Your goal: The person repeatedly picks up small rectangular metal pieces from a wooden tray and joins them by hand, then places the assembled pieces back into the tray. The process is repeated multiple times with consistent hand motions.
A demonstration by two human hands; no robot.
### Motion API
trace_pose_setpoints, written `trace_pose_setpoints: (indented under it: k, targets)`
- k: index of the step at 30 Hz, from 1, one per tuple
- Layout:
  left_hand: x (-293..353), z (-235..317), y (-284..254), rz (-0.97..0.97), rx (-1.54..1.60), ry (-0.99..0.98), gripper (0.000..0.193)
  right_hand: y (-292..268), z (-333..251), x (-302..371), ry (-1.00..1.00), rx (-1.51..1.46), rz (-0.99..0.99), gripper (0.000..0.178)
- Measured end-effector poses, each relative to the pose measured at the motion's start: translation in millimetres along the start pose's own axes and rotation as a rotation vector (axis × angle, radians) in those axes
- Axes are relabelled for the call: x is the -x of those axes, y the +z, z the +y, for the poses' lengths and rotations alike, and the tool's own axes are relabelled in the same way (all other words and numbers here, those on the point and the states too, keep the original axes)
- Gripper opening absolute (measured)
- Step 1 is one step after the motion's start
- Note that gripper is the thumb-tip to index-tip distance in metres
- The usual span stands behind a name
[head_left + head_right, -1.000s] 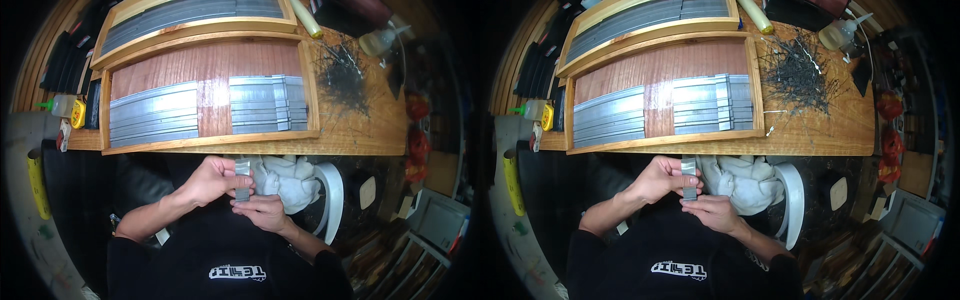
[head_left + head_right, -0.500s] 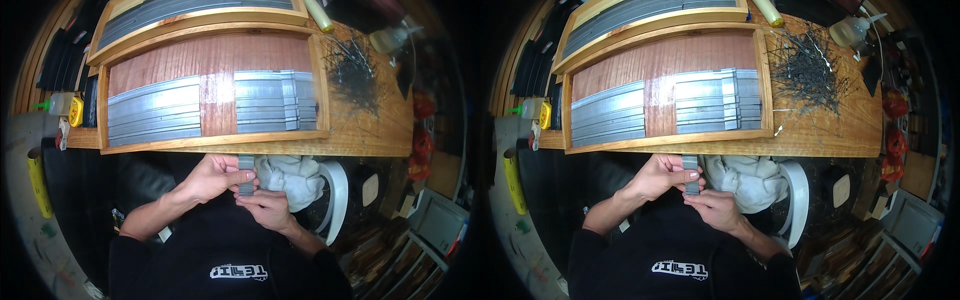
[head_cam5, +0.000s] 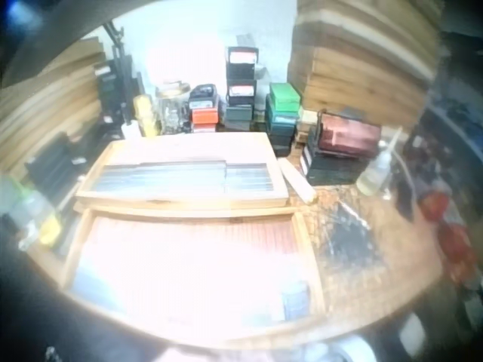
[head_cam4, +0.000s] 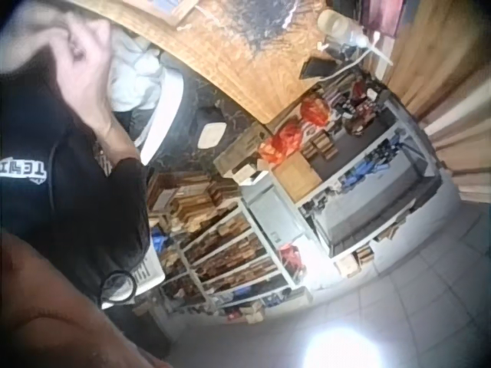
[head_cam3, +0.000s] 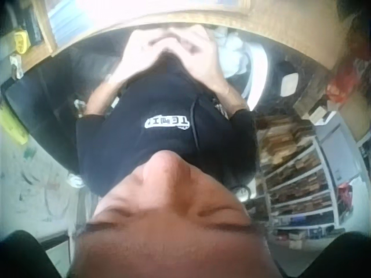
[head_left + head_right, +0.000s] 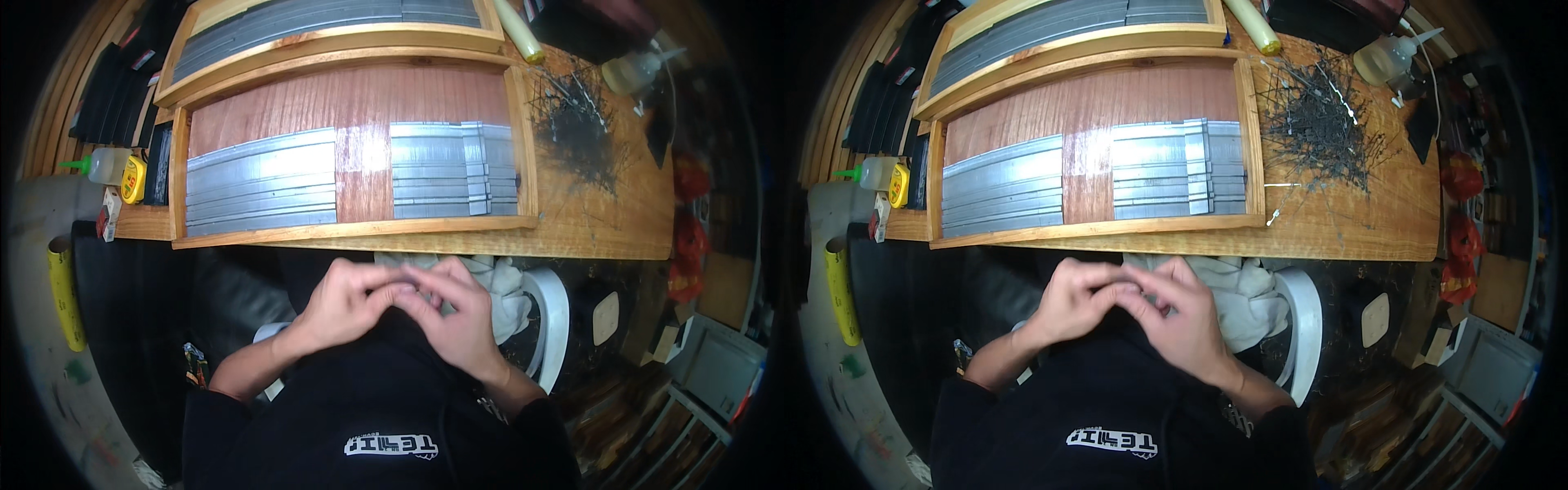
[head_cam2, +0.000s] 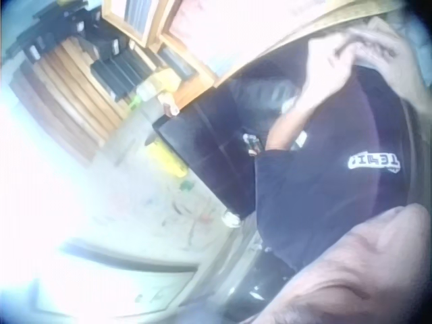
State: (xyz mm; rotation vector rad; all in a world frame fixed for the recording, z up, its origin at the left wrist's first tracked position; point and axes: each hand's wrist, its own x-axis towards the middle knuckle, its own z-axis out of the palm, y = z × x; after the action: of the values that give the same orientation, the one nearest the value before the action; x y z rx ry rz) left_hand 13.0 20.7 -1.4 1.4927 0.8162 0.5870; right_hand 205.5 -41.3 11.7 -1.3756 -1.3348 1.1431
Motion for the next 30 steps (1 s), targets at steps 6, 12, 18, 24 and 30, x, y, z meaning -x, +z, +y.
trace_pose_setpoints:
  k: [6,12,18,24,30]
  targets:
    - [-24,47,-16,0.139,-0.373,0.655,0.031,-18,-60,-37,-0.548,0.223,-0.014,0.034]
    - [-37,48,-9,0.208,-0.232,0.49,0.033,-25,-49,-62,-0.488,0.161,-0.024,0.023]
    - [1,57,-11,-0.143,0.161,-0.095,0.011,-13,-42,-23,-0.184,-0.018,-0.014,0.012]
    - [0,4,-7,-0.169,0.582,-0.562,0.018,10,17,-8,0.454,-0.639,-0.088,0.016]
    - [-8,-8,-9,-0.094,0.635,-0.523,0.02,20,28,-21,0.462,-0.662,-0.016,0.012]
